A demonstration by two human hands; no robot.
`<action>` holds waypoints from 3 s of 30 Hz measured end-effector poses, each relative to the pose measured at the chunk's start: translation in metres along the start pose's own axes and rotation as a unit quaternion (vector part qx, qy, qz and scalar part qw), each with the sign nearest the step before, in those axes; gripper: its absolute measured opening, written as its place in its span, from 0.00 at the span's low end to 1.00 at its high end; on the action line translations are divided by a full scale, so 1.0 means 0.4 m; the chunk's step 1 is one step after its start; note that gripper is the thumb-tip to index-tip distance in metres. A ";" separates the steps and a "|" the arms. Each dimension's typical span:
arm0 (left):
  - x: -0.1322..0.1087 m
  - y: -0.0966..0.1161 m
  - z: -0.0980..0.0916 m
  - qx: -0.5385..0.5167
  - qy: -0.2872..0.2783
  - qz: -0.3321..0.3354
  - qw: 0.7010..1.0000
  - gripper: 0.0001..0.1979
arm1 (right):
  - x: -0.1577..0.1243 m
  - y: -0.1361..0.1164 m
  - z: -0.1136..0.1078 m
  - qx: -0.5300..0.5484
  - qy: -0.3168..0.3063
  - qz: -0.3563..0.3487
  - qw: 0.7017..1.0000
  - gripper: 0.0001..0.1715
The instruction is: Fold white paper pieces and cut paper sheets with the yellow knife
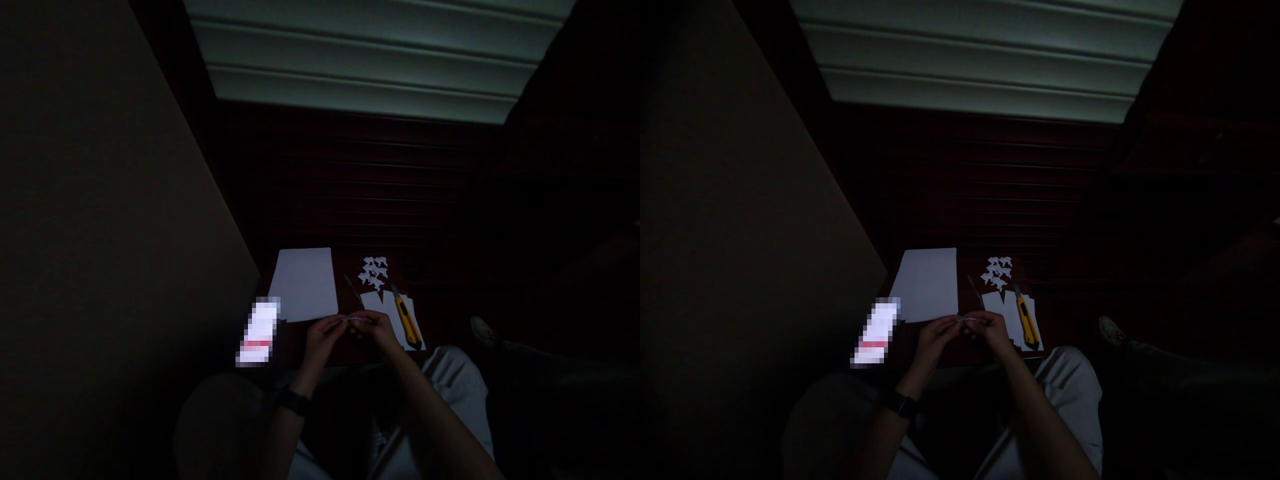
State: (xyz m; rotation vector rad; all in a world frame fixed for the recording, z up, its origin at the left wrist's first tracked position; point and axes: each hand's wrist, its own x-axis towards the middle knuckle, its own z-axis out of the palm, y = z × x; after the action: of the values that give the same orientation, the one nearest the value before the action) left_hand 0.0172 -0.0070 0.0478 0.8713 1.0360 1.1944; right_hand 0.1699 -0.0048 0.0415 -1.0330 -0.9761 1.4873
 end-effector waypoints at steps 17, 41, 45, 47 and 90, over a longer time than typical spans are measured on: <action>0.004 -0.019 -0.001 -0.003 -0.042 -0.008 0.999 0.15 | 0.004 0.021 -0.007 0.047 0.010 0.018 0.999 0.15; -0.010 0.012 -0.039 0.204 -0.108 0.054 0.972 0.11 | -0.023 -0.007 -0.034 -0.058 -0.081 -0.022 0.995 0.12; -0.012 0.011 -0.039 0.212 -0.115 0.054 0.969 0.11 | -0.031 0.001 -0.032 -0.050 -0.056 -0.011 0.997 0.11; -0.011 0.005 -0.040 0.219 -0.110 0.058 0.968 0.11 | -0.033 0.007 -0.030 -0.041 -0.046 -0.012 0.998 0.11; 0.000 -0.001 -0.051 0.263 -0.105 0.055 0.957 0.10 | -0.030 0.027 -0.039 -0.113 -0.034 -0.009 0.993 0.15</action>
State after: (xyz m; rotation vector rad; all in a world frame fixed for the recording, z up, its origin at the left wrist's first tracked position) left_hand -0.0020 -0.0070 0.0411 1.4560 1.1604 0.8977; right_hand 0.1827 -0.0172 0.0277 -1.1378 -1.2205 1.4276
